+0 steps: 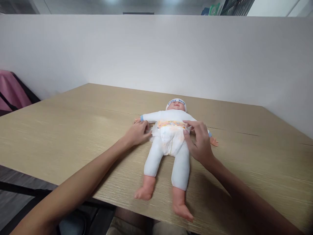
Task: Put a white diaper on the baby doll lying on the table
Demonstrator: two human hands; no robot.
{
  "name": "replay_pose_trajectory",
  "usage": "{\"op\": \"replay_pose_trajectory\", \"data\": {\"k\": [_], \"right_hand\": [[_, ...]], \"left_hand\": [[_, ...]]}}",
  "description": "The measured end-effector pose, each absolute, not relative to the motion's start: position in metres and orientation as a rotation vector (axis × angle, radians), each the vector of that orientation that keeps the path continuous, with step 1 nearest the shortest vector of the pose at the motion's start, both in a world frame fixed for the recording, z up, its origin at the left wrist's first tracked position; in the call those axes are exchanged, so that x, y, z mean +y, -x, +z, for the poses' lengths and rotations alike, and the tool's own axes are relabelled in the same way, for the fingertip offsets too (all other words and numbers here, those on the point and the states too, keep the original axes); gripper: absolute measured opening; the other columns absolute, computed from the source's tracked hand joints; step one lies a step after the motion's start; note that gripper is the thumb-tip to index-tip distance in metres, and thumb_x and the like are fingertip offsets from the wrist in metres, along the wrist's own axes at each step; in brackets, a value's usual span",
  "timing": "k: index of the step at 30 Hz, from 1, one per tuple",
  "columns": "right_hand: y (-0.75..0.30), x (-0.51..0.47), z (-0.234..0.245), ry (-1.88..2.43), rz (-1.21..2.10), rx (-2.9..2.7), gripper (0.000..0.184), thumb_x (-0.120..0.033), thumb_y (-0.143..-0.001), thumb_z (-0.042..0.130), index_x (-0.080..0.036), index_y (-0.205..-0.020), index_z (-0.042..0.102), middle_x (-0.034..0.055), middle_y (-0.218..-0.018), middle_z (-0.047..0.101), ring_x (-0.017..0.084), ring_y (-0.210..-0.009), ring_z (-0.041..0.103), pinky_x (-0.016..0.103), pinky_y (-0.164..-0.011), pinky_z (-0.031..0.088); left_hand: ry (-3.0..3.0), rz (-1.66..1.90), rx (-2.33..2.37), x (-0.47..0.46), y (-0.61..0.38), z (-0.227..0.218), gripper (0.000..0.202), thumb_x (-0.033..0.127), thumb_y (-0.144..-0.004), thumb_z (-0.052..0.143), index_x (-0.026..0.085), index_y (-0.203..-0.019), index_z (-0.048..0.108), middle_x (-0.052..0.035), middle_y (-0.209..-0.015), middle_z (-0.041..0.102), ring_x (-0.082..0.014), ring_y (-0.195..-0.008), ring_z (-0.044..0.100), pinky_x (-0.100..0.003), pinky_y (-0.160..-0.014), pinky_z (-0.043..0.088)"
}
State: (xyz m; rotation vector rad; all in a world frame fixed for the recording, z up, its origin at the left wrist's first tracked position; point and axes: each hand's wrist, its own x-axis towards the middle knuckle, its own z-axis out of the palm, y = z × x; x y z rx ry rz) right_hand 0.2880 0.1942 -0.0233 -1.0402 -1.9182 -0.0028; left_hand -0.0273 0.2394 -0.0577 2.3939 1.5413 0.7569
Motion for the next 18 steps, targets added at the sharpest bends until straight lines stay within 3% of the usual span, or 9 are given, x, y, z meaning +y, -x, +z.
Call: {"op": "replay_pose_trajectory", "data": {"k": [4, 7, 10, 13, 18], "right_hand": [[-0.255, 0.204, 0.009, 0.997, 0.151, -2.107, 0.025, -0.037, -0.112, 0.055, -0.026, -0.129, 0.07, 0.0073, -0.108, 0.07, 0.027, -0.1, 0.068, 0.043, -0.097, 0.055], [-0.233, 0.214, 0.023, 1.002, 0.147, -2.292, 0.024, -0.036, -0.111, 0.057, -0.026, -0.128, 0.073, 0.0068, -0.11, 0.069, 0.026, -0.103, 0.067, 0.039, -0.092, 0.053], [-0.22, 0.222, 0.024, 1.099, 0.065, -2.445, 0.021, -0.036, -0.11, 0.061, -0.027, -0.114, 0.079, 0.0062, -0.104, 0.068, 0.026, -0.099, 0.066, 0.037, -0.082, 0.049], [-0.216, 0.226, 0.021, 1.176, 0.046, -2.508, 0.018, -0.035, -0.107, 0.065, -0.027, -0.102, 0.081, 0.0056, -0.1, 0.067, 0.025, -0.095, 0.065, 0.035, -0.074, 0.045], [-0.214, 0.227, 0.015, 1.213, 0.04, -2.485, 0.017, -0.038, -0.104, 0.069, -0.027, -0.108, 0.081, 0.0071, -0.105, 0.072, 0.028, -0.102, 0.068, 0.037, -0.077, 0.047]], "left_hand": [[-2.333, 0.673, 1.612, 0.236, 0.029, -0.055, 0.034, 0.054, -0.089, 0.069, 0.025, -0.081, 0.053, -0.0128, -0.09, 0.071, -0.0376, -0.096, 0.066, -0.052, -0.094, 0.049], [-2.234, 0.639, 1.602, 0.233, 0.036, -0.051, 0.04, 0.057, -0.086, 0.073, 0.025, -0.073, 0.054, -0.008, -0.077, 0.068, -0.0287, -0.076, 0.061, -0.043, -0.08, 0.047], [-2.104, 0.617, 1.528, 0.232, 0.044, -0.045, 0.043, 0.056, -0.086, 0.072, 0.024, -0.064, 0.054, -0.0021, -0.063, 0.059, -0.0201, -0.061, 0.05, -0.035, -0.065, 0.038], [-1.944, 0.678, 1.433, 0.236, 0.049, -0.038, 0.051, 0.06, -0.09, 0.066, 0.023, -0.059, 0.049, 0.0008, -0.059, 0.051, -0.016, -0.057, 0.043, -0.032, -0.06, 0.032], [-1.687, 0.859, 1.288, 0.249, 0.038, -0.025, 0.053, 0.062, -0.087, 0.066, 0.023, -0.059, 0.045, 0.0022, -0.061, 0.042, -0.0141, -0.059, 0.037, -0.031, -0.059, 0.032]]}}
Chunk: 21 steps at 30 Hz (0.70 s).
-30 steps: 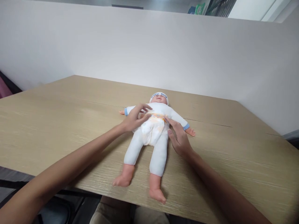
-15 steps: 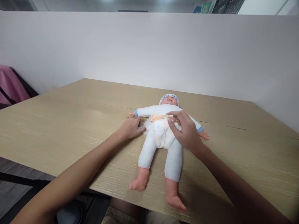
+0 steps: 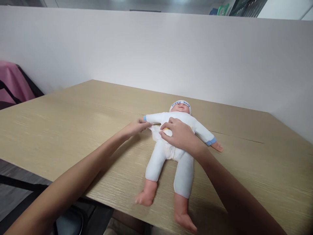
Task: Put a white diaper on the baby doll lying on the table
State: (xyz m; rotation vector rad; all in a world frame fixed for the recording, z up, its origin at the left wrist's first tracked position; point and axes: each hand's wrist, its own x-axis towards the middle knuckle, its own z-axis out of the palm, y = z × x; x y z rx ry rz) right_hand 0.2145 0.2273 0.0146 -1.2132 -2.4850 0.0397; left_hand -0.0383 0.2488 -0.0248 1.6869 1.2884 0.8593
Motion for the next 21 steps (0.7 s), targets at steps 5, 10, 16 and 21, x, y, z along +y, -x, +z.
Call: {"op": "replay_pose_trajectory", "data": {"k": [5, 10, 16, 21], "right_hand": [[-0.214, 0.231, 0.012, 1.235, 0.164, -2.404, 0.061, -0.04, -0.098, 0.074, -0.021, -0.154, 0.06, 0.012, -0.125, 0.078, 0.035, -0.116, 0.071, 0.042, -0.085, 0.051], [-0.221, 0.239, 0.016, 1.299, 0.358, -2.341, 0.07, -0.041, -0.103, 0.071, -0.02, -0.166, 0.047, 0.0088, -0.112, 0.081, 0.031, -0.103, 0.075, 0.036, -0.078, 0.047], [-0.224, 0.24, 0.021, 1.34, 0.463, -2.283, 0.053, -0.029, -0.11, 0.052, -0.023, -0.163, 0.053, 0.0065, -0.113, 0.079, 0.023, -0.084, 0.071, 0.033, -0.077, 0.044], [-0.224, 0.239, 0.02, 1.314, 0.523, -2.21, 0.056, -0.024, -0.102, 0.053, -0.022, -0.158, 0.058, 0.004, -0.111, 0.077, 0.02, -0.075, 0.064, 0.033, -0.073, 0.043]], "left_hand": [[-1.556, 0.94, 1.159, 0.258, -0.004, -0.014, 0.045, 0.055, -0.086, 0.072, 0.021, -0.06, 0.057, 0.0002, -0.064, 0.051, -0.0143, -0.063, 0.044, -0.031, -0.062, 0.037], [-1.52, 0.962, 0.998, 0.261, -0.038, -0.015, 0.035, 0.046, -0.093, 0.068, 0.019, -0.07, 0.068, -0.0029, -0.073, 0.062, -0.0155, -0.068, 0.051, -0.03, -0.061, 0.038], [-1.457, 1.188, 0.905, 0.264, -0.035, -0.043, 0.039, 0.062, -0.104, 0.059, 0.022, -0.105, 0.06, 0.0021, -0.08, 0.055, -0.0153, -0.07, 0.052, -0.03, -0.068, 0.045], [-1.503, 1.239, 0.875, 0.263, -0.029, -0.071, 0.046, 0.063, -0.098, 0.074, 0.022, -0.116, 0.06, -0.0014, -0.1, 0.064, -0.0169, -0.085, 0.059, -0.03, -0.075, 0.046]]}}
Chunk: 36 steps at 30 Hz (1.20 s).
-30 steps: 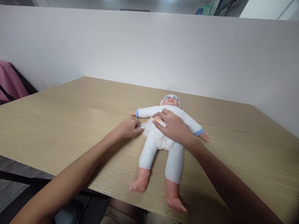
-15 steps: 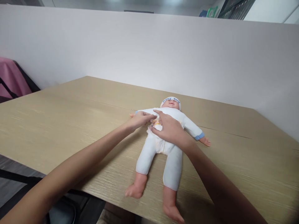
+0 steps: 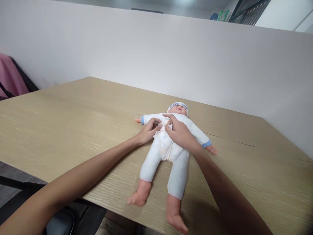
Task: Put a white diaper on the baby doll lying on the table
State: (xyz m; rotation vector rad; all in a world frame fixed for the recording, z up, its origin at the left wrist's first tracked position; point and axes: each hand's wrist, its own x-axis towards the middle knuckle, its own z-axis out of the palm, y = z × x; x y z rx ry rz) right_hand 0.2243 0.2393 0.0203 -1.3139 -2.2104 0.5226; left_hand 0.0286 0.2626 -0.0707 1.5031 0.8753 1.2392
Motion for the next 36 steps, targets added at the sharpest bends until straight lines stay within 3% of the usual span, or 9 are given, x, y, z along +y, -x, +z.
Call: {"op": "replay_pose_trajectory", "data": {"k": [5, 9, 13, 17, 20, 24, 28, 32, 36], "right_hand": [[-0.227, 0.24, 0.018, 1.232, 0.529, -2.154, 0.051, -0.02, -0.096, 0.058, -0.02, -0.146, 0.065, -0.0007, -0.091, 0.068, 0.019, -0.077, 0.061, 0.032, -0.076, 0.045], [-0.231, 0.248, 0.015, 1.144, 0.467, -2.128, 0.049, -0.011, -0.089, 0.058, -0.019, -0.136, 0.071, -0.0016, -0.085, 0.058, 0.019, -0.078, 0.058, 0.033, -0.078, 0.047], [-0.233, 0.242, 0.015, 1.013, 0.249, -2.012, 0.038, -0.005, -0.092, 0.052, -0.02, -0.116, 0.077, 0.0042, -0.098, 0.061, 0.019, -0.079, 0.057, 0.035, -0.081, 0.05], [-0.239, 0.191, 0.019, 0.942, 0.213, -1.93, 0.02, -0.014, -0.102, 0.057, -0.023, -0.108, 0.074, 0.0052, -0.104, 0.064, 0.019, -0.079, 0.06, 0.035, -0.08, 0.053], [-0.25, 0.137, 0.016, 0.877, 0.429, -2.062, 0.01, -0.018, -0.104, 0.063, -0.024, -0.111, 0.068, 0.0041, -0.106, 0.069, 0.019, -0.088, 0.068, 0.032, -0.078, 0.057], [-0.272, 0.097, -0.003, 0.866, 0.612, -2.328, 0.011, -0.017, -0.106, 0.06, -0.026, -0.105, 0.066, 0.0021, -0.101, 0.072, 0.018, -0.086, 0.069, 0.03, -0.078, 0.055], [-0.295, 0.108, -0.021, 1.0, 0.516, -2.313, 0.011, -0.021, -0.107, 0.06, -0.024, -0.101, 0.069, 0.0025, -0.096, 0.074, 0.02, -0.087, 0.07, 0.032, -0.081, 0.053], [-0.296, 0.125, -0.025, 1.188, 0.439, -2.227, 0.012, -0.028, -0.108, 0.06, -0.023, -0.106, 0.072, 0.0012, -0.087, 0.074, 0.02, -0.075, 0.068, 0.032, -0.074, 0.049], [-0.28, 0.125, -0.03, 1.303, 0.22, -2.245, 0.016, -0.029, -0.108, 0.058, -0.023, -0.098, 0.068, 0.0023, -0.085, 0.069, 0.02, -0.071, 0.062, 0.034, -0.067, 0.041]], "left_hand": [[-1.523, 1.241, 0.865, 0.266, -0.03, -0.078, 0.049, 0.068, -0.097, 0.072, 0.021, -0.098, 0.058, 0.002, -0.084, 0.057, -0.0158, -0.076, 0.053, -0.029, -0.07, 0.044], [-1.547, 1.255, 0.905, 0.27, -0.033, -0.077, 0.046, 0.065, -0.1, 0.07, 0.021, -0.098, 0.058, 0.0024, -0.084, 0.056, -0.0157, -0.076, 0.053, -0.03, -0.071, 0.045], [-1.537, 1.384, 1.074, 0.259, -0.032, -0.065, 0.032, 0.052, -0.107, 0.065, 0.021, -0.108, 0.059, -0.0016, -0.096, 0.061, -0.018, -0.085, 0.056, -0.032, -0.079, 0.047], [-1.665, 1.493, 1.158, 0.211, -0.024, -0.035, 0.027, 0.048, -0.112, 0.058, 0.021, -0.117, 0.061, -0.0057, -0.119, 0.064, -0.0179, -0.092, 0.057, -0.034, -0.086, 0.046], [-2.018, 1.245, 0.999, 0.165, -0.016, -0.017, 0.026, 0.045, -0.115, 0.054, 0.023, -0.114, 0.066, -0.0025, -0.109, 0.071, -0.0175, -0.087, 0.059, -0.035, -0.086, 0.044], [-2.412, 0.714, 0.91, 0.131, -0.006, -0.015, 0.031, 0.045, -0.115, 0.055, 0.025, -0.102, 0.074, 0.0016, -0.085, 0.071, -0.0202, -0.088, 0.061, -0.042, -0.1, 0.036], [-2.378, 0.697, 1.005, 0.14, -0.003, -0.026, 0.029, 0.051, -0.112, 0.059, 0.024, -0.107, 0.071, 0.0015, -0.089, 0.075, -0.021, -0.093, 0.067, -0.044, -0.104, 0.035], [-2.198, 0.782, 1.079, 0.159, -0.008, -0.034, 0.027, 0.049, -0.105, 0.067, 0.022, -0.109, 0.066, 0.0069, -0.07, 0.068, -0.0144, -0.064, 0.06, -0.034, -0.082, 0.044], [-2.212, 0.786, 1.114, 0.164, -0.015, -0.037, 0.031, 0.051, -0.101, 0.072, 0.021, -0.094, 0.069, 0.0064, -0.066, 0.063, -0.013, -0.059, 0.055, -0.03, -0.069, 0.04]]}}
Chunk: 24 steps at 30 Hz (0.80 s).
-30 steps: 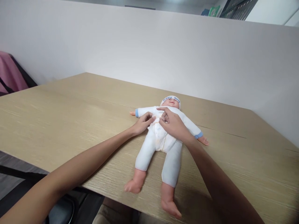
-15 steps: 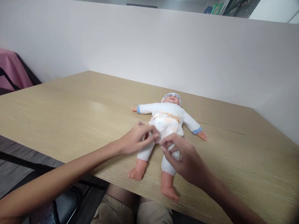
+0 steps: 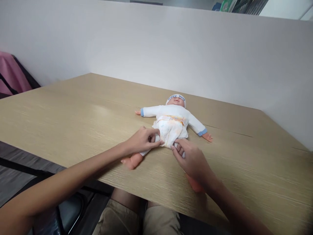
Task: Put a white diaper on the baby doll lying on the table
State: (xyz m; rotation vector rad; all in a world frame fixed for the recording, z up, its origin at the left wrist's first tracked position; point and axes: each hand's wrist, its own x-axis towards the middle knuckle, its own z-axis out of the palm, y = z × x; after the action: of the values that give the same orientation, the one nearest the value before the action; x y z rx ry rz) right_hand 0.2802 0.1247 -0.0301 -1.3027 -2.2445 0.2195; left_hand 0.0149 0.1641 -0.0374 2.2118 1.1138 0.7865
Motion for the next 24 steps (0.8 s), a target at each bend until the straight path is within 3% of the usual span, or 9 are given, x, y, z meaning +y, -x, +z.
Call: {"op": "replay_pose_trajectory", "data": {"k": [3, 7, 12, 15, 19, 24], "right_hand": [[-0.272, 0.12, -0.038, 1.348, 0.089, -2.267, 0.016, -0.031, -0.108, 0.058, -0.023, -0.098, 0.068, 0.004, -0.091, 0.069, 0.02, -0.071, 0.061, 0.034, -0.064, 0.038], [-0.271, 0.114, -0.045, 1.354, 0.043, -2.272, 0.014, -0.032, -0.109, 0.059, -0.022, -0.109, 0.068, 0.0079, -0.104, 0.07, 0.022, -0.078, 0.065, 0.035, -0.067, 0.044], [-0.27, 0.107, -0.046, 1.327, 0.095, -2.252, 0.013, -0.03, -0.107, 0.061, -0.024, -0.118, 0.066, 0.0114, -0.127, 0.072, 0.027, -0.09, 0.068, 0.041, -0.08, 0.052], [-0.269, 0.106, -0.045, 1.312, 0.148, -2.244, 0.016, -0.031, -0.106, 0.063, -0.023, -0.12, 0.065, 0.0118, -0.13, 0.073, 0.03, -0.099, 0.068, 0.044, -0.086, 0.053], [-0.268, 0.106, -0.043, 1.328, 0.204, -2.223, 0.018, -0.036, -0.105, 0.065, -0.021, -0.116, 0.066, 0.0115, -0.109, 0.075, 0.033, -0.1, 0.068, 0.043, -0.084, 0.051], [-0.268, 0.109, -0.043, 1.407, 0.316, -2.094, 0.025, -0.042, -0.101, 0.067, -0.022, -0.115, 0.067, 0.004, -0.085, 0.067, 0.027, -0.081, 0.065, 0.037, -0.072, 0.046]], "left_hand": [[-2.266, 0.77, 1.143, 0.162, -0.017, -0.04, 0.038, 0.057, -0.102, 0.07, 0.022, -0.088, 0.071, 0.0045, -0.069, 0.066, -0.0146, -0.065, 0.058, -0.034, -0.078, 0.04], [-2.346, 0.836, 1.162, 0.16, -0.018, -0.045, 0.039, 0.055, -0.105, 0.067, 0.023, -0.084, 0.068, 0.0027, -0.073, 0.068, -0.0193, -0.078, 0.062, -0.04, -0.091, 0.039], [-2.326, 0.972, 1.013, 0.16, -0.017, -0.042, 0.023, 0.043, -0.104, 0.067, 0.023, -0.094, 0.073, -0.0078, -0.117, 0.074, -0.0274, -0.11, 0.066, -0.042, -0.101, 0.047], [-2.272, 1.001, 0.958, 0.16, -0.017, -0.04, 0.018, 0.039, -0.103, 0.068, 0.023, -0.097, 0.074, -0.0103, -0.13, 0.072, -0.03, -0.121, 0.066, -0.043, -0.108, 0.049], [-2.271, 0.987, 0.986, 0.158, -0.019, -0.039, 0.02, 0.041, -0.104, 0.065, 0.023, -0.098, 0.071, -0.0094, -0.125, 0.074, -0.0299, -0.119, 0.065, -0.044, -0.108, 0.048], [-2.301, 0.927, 1.029, 0.16, -0.021, -0.041, 0.023, 0.038, -0.103, 0.064, 0.023, -0.086, 0.058, -0.0024, -0.089, 0.066, -0.024, -0.091, 0.057, -0.038, -0.089, 0.045]]}}
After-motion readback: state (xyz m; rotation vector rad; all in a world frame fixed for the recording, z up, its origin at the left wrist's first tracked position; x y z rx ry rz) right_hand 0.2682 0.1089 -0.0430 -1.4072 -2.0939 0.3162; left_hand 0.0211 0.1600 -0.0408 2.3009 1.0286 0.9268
